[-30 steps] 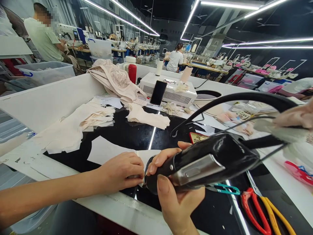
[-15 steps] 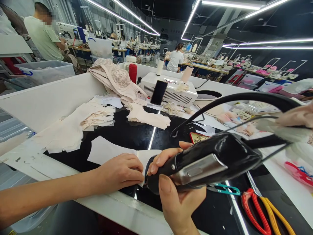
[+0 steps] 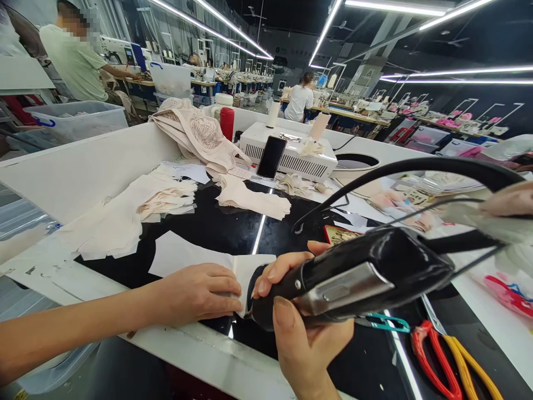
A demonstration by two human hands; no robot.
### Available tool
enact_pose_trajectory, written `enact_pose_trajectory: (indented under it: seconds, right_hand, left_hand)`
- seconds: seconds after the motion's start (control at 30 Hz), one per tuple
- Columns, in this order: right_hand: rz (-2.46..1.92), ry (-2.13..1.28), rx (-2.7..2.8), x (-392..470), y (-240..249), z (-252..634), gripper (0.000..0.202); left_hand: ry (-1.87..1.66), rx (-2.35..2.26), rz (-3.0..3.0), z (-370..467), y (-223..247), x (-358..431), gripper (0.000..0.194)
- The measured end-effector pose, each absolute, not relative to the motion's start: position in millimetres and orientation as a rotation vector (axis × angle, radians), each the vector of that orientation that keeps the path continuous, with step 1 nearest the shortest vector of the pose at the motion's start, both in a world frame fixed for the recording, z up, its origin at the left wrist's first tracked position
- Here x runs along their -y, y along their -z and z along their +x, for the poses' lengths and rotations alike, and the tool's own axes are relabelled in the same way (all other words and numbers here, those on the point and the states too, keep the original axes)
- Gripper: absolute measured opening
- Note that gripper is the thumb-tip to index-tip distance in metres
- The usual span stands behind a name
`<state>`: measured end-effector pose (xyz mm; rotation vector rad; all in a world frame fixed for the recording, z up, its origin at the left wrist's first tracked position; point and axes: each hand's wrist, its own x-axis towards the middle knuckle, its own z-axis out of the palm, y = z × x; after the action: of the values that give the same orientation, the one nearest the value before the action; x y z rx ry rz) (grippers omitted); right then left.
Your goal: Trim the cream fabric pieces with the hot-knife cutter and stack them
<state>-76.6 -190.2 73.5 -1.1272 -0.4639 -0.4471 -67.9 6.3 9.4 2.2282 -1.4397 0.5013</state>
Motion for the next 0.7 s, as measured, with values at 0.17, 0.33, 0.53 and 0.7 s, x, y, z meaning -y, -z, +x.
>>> enact_pose_trajectory:
  seconds: [0.17,0.33,0.53,0.7]
  right_hand:
    - [-1.132,0.446,0.460,189.7,-74.2,-76.0,0.045]
    - [-1.130,0.451,0.467,191.5,-73.1,-77.7,0.045]
    - [-1.143,0.453,0.450,191.8,-72.5,-77.4,0.045]
    - [-1.124,0.471,0.434,189.0,-77.2,-76.8,0.044]
  left_hand:
    - [-0.531,1.498,2.225,-67.7,-8.5,-6.6,0.024]
    - [-0.544,1.507,2.214,-67.5,-8.2,-6.8,0.026]
    - [-0.532,1.499,2.194,-67.6,-7.7,-6.1,0.024]
    - [-0.550,1.477,2.190,-68.3,-8.3,-5.4,0.023]
